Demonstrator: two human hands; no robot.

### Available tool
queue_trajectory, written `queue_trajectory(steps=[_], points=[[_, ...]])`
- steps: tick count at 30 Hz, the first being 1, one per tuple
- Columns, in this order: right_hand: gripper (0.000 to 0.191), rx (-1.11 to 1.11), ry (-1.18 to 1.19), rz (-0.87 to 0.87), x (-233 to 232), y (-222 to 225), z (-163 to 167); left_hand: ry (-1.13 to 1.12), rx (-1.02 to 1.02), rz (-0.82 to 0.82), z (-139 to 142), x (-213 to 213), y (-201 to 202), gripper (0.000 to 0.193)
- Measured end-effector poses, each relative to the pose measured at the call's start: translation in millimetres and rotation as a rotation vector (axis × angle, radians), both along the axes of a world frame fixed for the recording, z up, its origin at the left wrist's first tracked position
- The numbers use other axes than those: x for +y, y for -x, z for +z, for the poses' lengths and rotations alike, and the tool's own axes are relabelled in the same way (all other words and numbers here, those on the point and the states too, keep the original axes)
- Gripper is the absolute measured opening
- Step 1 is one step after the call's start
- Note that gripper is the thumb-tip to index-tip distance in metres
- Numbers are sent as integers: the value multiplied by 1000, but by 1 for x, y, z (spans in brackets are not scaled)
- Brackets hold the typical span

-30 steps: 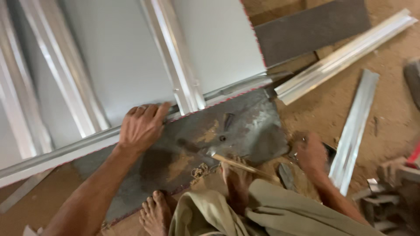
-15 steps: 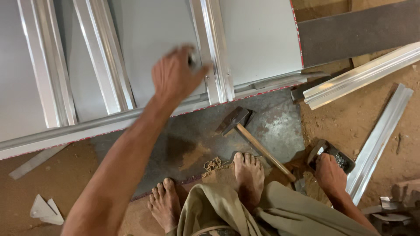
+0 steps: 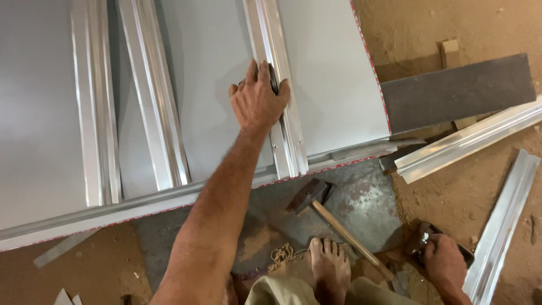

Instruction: The person assembles a white panel frame by hand, using a hammer and metal strips to secure the joints. They repeatedly position the strips, tap them into place, and adjust the alignment of the frame components on the floor.

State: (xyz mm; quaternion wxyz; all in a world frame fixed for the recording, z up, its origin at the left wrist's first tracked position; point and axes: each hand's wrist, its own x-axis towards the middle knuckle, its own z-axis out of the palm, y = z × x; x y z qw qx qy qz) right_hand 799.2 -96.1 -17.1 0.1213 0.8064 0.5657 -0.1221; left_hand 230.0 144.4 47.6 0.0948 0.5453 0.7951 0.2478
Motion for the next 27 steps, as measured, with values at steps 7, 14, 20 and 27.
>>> queue_trajectory(steps=[7,14,20,27], points=[[32,18,-151,-253,-12,-22,5,54,-65,16,4,-1,-3,61],[27,170,-181,-21,-30,-39,-7,-150,219,-91,-23,2,-3,49],[21,120,-129,-50,-45,-59,13,-178,151,-211,-23,-27,-4,43],[32,157,-257,-97,-73,-64,-1,13,185,-661,25,-142,14,81]])
